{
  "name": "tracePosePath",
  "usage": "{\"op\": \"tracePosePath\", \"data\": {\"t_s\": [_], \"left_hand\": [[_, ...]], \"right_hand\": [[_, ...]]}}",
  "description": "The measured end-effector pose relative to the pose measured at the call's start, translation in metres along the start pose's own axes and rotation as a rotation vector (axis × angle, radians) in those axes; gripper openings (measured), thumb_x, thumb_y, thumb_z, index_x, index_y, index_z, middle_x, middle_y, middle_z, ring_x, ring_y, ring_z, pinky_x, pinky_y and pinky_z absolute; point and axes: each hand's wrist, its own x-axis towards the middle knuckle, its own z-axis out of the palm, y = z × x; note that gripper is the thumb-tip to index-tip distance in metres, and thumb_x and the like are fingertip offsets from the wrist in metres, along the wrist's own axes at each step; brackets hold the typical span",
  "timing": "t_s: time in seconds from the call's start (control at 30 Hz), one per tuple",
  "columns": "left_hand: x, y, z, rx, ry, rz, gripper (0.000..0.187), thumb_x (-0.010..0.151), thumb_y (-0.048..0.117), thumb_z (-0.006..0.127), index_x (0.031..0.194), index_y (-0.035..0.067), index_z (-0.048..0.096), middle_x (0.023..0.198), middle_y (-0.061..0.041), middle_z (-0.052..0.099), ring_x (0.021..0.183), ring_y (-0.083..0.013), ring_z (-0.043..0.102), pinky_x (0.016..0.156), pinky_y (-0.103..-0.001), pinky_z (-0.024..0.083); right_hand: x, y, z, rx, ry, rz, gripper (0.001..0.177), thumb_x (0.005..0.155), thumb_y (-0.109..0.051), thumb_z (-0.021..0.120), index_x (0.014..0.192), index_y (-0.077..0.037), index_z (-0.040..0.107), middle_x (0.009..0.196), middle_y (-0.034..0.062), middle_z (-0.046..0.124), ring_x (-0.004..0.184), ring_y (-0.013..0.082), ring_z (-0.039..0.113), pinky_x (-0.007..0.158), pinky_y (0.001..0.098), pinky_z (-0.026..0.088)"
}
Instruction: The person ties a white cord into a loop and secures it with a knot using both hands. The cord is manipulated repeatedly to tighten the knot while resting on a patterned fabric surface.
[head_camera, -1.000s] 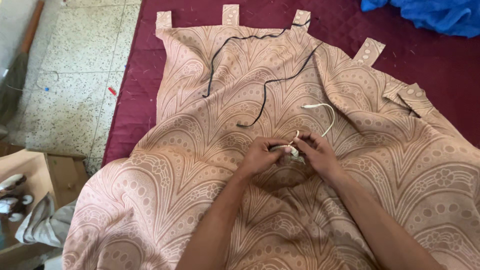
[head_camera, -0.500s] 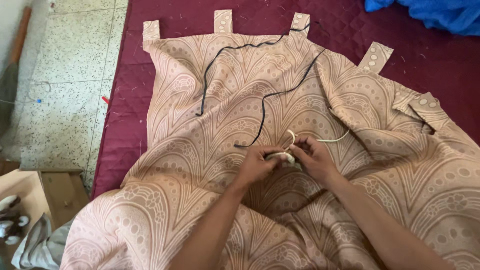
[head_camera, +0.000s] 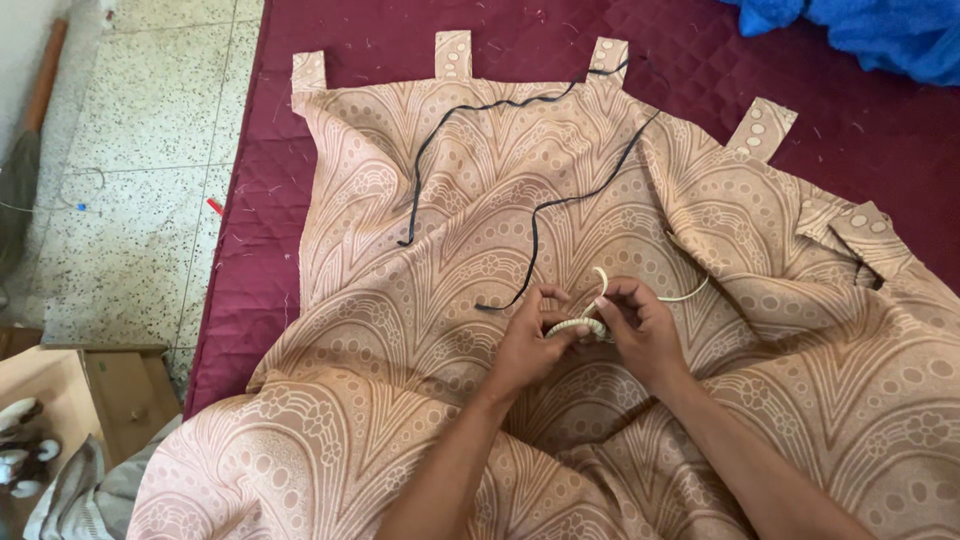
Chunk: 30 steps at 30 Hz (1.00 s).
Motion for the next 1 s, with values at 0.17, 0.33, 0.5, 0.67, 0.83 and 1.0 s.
{"op": "tracePosePath", "data": {"t_s": [0.17,0.33,0.5,0.67,0.83,1.0], "left_hand": [[-0.001,-0.012,-0.001,0.202,-0.058,0.055,0.027,0.093,-0.001,0.073,0.116,0.003,0.058,0.106,-0.008,0.074,0.099,-0.0112,0.070,0.083,-0.025,0.056],[-0.004,-0.017,-0.001,0.202,-0.097,0.030,0.017,0.099,0.005,0.068,0.115,0.001,0.065,0.105,-0.009,0.074,0.097,-0.0136,0.069,0.087,-0.030,0.057],[-0.009,-0.002,-0.001,0.323,-0.109,-0.062,0.021,0.098,0.008,0.067,0.117,0.002,0.073,0.106,-0.007,0.076,0.096,-0.0125,0.071,0.088,-0.028,0.058],[-0.010,-0.001,0.002,0.314,-0.068,-0.038,0.024,0.097,0.006,0.067,0.120,0.003,0.075,0.105,-0.008,0.079,0.093,-0.0113,0.071,0.083,-0.026,0.056],[-0.010,-0.007,0.001,0.325,-0.051,-0.088,0.025,0.098,0.005,0.065,0.120,0.002,0.076,0.098,-0.010,0.080,0.084,-0.0109,0.072,0.075,-0.026,0.056],[-0.009,-0.005,0.002,0.360,-0.044,-0.070,0.030,0.097,0.001,0.063,0.125,0.005,0.072,0.094,-0.010,0.079,0.079,-0.0113,0.073,0.072,-0.026,0.058]], "right_hand": [[-0.007,-0.006,0.002,-0.105,-0.002,-0.125,0.015,0.097,0.003,0.064,0.111,-0.003,0.060,0.101,-0.0001,0.062,0.091,0.0059,0.060,0.080,0.0212,0.052],[-0.012,-0.014,0.003,-0.153,-0.011,-0.141,0.015,0.098,0.003,0.063,0.112,-0.002,0.060,0.100,0.0011,0.063,0.089,0.0074,0.062,0.078,0.0223,0.052],[-0.016,-0.025,0.003,-0.177,-0.006,-0.122,0.015,0.098,0.002,0.062,0.112,-0.002,0.060,0.101,0.0019,0.064,0.089,0.0088,0.064,0.078,0.0235,0.054],[-0.019,-0.030,0.005,-0.179,0.011,-0.123,0.014,0.099,0.000,0.063,0.113,-0.001,0.062,0.103,0.0031,0.065,0.092,0.0090,0.063,0.080,0.0246,0.054],[-0.023,-0.029,0.007,-0.343,0.032,-0.185,0.015,0.096,-0.002,0.067,0.110,-0.001,0.064,0.099,0.0081,0.071,0.091,0.0122,0.069,0.079,0.0275,0.056],[-0.026,-0.029,0.007,-0.408,-0.003,-0.308,0.015,0.095,0.000,0.066,0.110,0.000,0.063,0.103,0.0106,0.070,0.095,0.0174,0.071,0.082,0.0288,0.057]]}}
